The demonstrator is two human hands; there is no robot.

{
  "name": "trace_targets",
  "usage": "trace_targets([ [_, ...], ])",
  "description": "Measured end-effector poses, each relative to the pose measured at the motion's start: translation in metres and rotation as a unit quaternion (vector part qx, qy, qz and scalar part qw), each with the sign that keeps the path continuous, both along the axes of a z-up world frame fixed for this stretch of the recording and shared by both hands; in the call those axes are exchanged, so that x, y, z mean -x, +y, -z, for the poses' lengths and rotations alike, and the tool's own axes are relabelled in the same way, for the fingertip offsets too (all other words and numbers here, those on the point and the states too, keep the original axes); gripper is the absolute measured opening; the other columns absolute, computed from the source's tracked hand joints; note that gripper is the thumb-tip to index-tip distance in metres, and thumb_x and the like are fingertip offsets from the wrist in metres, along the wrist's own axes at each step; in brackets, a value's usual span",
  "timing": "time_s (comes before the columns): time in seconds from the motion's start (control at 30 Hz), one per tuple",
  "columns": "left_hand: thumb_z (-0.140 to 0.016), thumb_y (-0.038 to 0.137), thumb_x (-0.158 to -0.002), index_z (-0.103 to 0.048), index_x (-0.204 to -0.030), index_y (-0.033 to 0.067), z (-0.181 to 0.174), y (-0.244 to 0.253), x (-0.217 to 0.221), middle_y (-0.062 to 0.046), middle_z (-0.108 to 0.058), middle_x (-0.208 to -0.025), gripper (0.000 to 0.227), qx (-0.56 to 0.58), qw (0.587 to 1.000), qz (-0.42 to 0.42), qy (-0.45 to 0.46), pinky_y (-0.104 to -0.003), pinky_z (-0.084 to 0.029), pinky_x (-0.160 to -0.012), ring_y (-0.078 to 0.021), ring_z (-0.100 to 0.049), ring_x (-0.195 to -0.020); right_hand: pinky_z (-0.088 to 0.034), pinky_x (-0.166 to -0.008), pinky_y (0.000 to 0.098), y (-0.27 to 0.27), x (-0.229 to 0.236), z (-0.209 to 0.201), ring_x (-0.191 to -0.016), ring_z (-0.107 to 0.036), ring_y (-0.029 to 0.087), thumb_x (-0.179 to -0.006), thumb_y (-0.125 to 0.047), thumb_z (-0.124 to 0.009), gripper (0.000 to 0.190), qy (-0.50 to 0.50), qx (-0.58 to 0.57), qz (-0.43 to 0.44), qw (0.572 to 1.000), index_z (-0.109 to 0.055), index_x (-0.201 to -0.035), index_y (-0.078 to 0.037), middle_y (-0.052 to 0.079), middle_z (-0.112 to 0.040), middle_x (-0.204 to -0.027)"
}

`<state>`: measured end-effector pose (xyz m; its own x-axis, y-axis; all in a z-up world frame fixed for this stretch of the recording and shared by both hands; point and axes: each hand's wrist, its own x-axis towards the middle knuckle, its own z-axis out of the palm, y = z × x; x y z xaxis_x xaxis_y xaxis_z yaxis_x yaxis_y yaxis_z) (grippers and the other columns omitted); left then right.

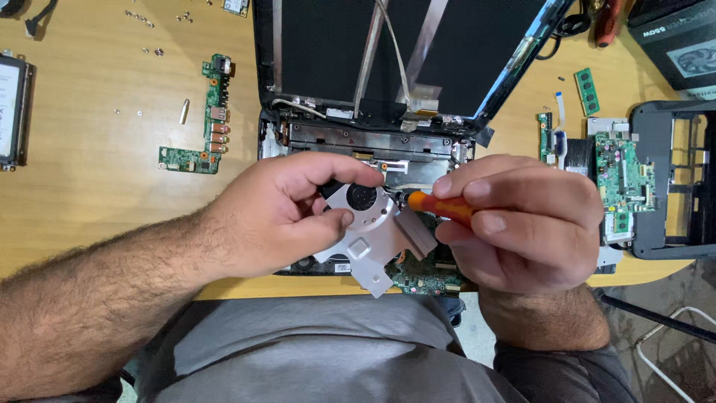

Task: The person disassembles a laptop cooling fan and heatsink assembly using a screwdriver, cleans the fan with a brush, and reassembles the components. The workspace contains various laptop parts and tools.

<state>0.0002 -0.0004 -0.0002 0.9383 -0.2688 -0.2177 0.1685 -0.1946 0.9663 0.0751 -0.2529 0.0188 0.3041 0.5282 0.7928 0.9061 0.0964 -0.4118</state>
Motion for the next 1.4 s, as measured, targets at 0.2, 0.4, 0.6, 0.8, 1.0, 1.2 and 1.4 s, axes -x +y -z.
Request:
trace_targets([
  [0.2, -0.068, 0.007, -0.085, -0.072, -0.127, 0.0198, 0.004, -0.001, 0.001, 0.012, -0.077, -0.103, 0.044, 0.022, 1.000, 0.001, 0.002, -0.016, -0.047, -0.053, 0.0015, -0.052, -0.055, -0.075, -0.074, 0.0407, 0.003, 0.003, -0.001, -0.078, -0.071, 0.028, -0.093, 0.000, -0.074, 0.027, 0.006, -0.012, 0.000, 1.000, -0.057, -0.112, -0.009, 0.014, -0.053, -0.103],
  [0.4, -0.069, 0.009, -0.084, -0.073, -0.126, 0.0227, 0.002, 0.000, 0.000, 0.014, -0.077, -0.095, 0.045, 0.002, 1.000, 0.002, 0.007, -0.017, -0.048, -0.053, 0.0009, -0.052, -0.054, -0.075, -0.075, 0.0402, 0.002, 0.000, -0.001, -0.081, -0.069, 0.023, -0.094, -0.001, -0.074, 0.027, -0.010, -0.006, -0.003, 1.000, -0.057, -0.114, -0.008, 0.014, -0.053, -0.104],
  [0.6, -0.068, 0.007, -0.084, -0.074, -0.126, 0.0211, 0.004, 0.001, 0.000, 0.013, -0.076, -0.092, 0.045, 0.007, 1.000, 0.004, -0.004, -0.016, -0.045, -0.051, 0.0017, -0.051, -0.054, -0.072, -0.068, 0.0423, 0.004, -0.002, 0.000, -0.071, -0.070, 0.030, -0.097, -0.003, -0.069, 0.023, -0.028, -0.036, 0.020, 0.999, -0.055, -0.115, -0.008, 0.015, -0.050, -0.100],
  [0.8, -0.070, 0.009, -0.083, -0.074, -0.126, 0.0236, 0.002, 0.003, -0.003, 0.015, -0.073, -0.084, 0.045, -0.019, 1.000, 0.004, -0.009, -0.017, -0.046, -0.050, 0.0013, -0.050, -0.052, -0.070, -0.065, 0.0411, 0.011, 0.004, -0.001, -0.074, -0.073, 0.031, -0.097, -0.005, -0.069, 0.022, 0.006, -0.064, 0.066, 0.996, -0.053, -0.112, -0.010, 0.016, -0.052, -0.103],
  [1.0, -0.068, 0.012, -0.086, -0.076, -0.125, 0.0270, 0.007, 0.005, -0.005, 0.012, -0.056, -0.058, 0.043, -0.019, 0.998, 0.062, 0.007, -0.019, -0.038, -0.047, -0.0006, -0.041, -0.048, -0.069, -0.066, 0.0349, 0.014, 0.007, -0.006, -0.077, -0.074, 0.031, -0.103, -0.011, -0.062, 0.019, 0.025, -0.046, 0.052, 0.997, -0.048, -0.115, -0.011, 0.014, -0.048, -0.112],
  [1.2, -0.068, 0.012, -0.084, -0.078, -0.123, 0.0311, 0.005, 0.004, -0.007, 0.012, -0.055, -0.056, 0.045, -0.022, 0.996, 0.082, 0.039, -0.020, -0.039, -0.048, -0.0027, -0.042, -0.048, -0.074, -0.069, 0.0362, 0.011, 0.002, -0.003, -0.081, -0.076, 0.029, -0.102, -0.011, -0.064, 0.017, 0.053, -0.024, 0.000, 0.998, -0.051, -0.111, -0.006, 0.014, -0.050, -0.111],
  [1.4, -0.068, 0.009, -0.086, -0.077, -0.123, 0.0255, 0.008, 0.003, -0.006, 0.011, -0.054, -0.060, 0.041, 0.015, 0.995, 0.081, 0.053, -0.020, -0.037, -0.047, -0.0022, -0.041, -0.050, -0.073, -0.070, 0.0358, 0.016, 0.010, -0.005, -0.081, -0.076, 0.028, -0.103, -0.016, -0.064, 0.017, 0.080, -0.026, 0.029, 0.996, -0.051, -0.112, -0.009, 0.012, -0.051, -0.111],
])
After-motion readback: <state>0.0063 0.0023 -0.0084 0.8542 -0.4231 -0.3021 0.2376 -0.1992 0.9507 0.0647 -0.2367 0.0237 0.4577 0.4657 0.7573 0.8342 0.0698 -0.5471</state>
